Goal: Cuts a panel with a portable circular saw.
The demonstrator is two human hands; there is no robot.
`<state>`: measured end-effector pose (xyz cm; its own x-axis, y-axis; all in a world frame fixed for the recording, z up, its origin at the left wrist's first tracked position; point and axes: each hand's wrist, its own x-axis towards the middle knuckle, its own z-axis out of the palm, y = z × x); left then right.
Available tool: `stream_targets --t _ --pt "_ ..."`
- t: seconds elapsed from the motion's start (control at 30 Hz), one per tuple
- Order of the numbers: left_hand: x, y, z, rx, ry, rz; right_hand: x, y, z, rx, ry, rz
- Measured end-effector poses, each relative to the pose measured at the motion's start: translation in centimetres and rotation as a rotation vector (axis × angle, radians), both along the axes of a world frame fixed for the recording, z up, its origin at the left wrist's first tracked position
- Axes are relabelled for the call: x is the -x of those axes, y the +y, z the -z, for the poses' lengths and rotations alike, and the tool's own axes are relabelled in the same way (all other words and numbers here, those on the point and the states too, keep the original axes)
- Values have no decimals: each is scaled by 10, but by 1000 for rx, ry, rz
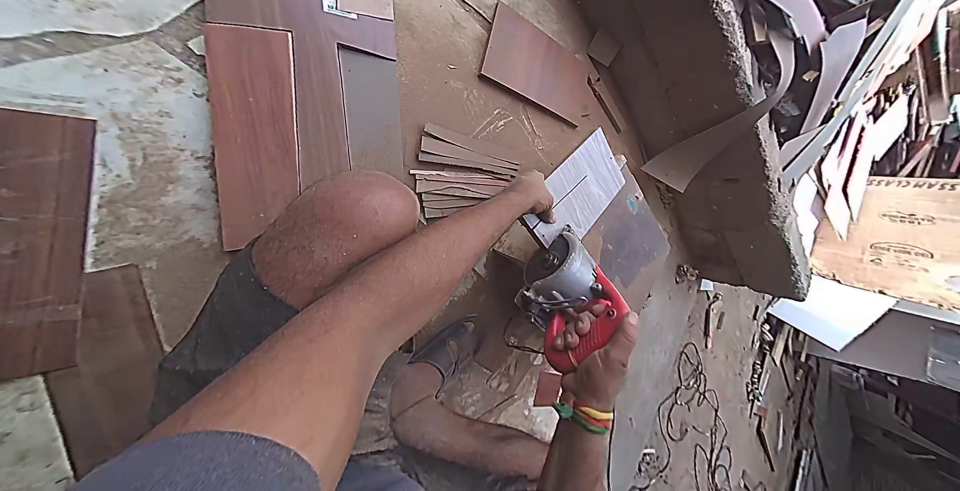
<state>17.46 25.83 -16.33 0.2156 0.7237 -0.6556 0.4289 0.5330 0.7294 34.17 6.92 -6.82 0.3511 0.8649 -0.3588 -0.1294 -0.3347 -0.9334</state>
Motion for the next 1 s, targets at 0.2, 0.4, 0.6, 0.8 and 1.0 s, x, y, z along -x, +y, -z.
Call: stream_targets --t 0.2,0.4,0.6,0.8,1.0 --pt "3 0 -3 -9 3 29 -2 5 1 -8 12 -3" --pt "3 0 -7 1 3 39 -1 8 2 -18 -3 -1" --pt "3 -1 -7 5 -1 27 -1 12 3 -21 -1 2" --pt "4 0 -9 8 3 43 -3 15 4 -14 -16 -4" --pt "7 -1 -15 20 -1 53 -4 19 4 -19 -26 -4"
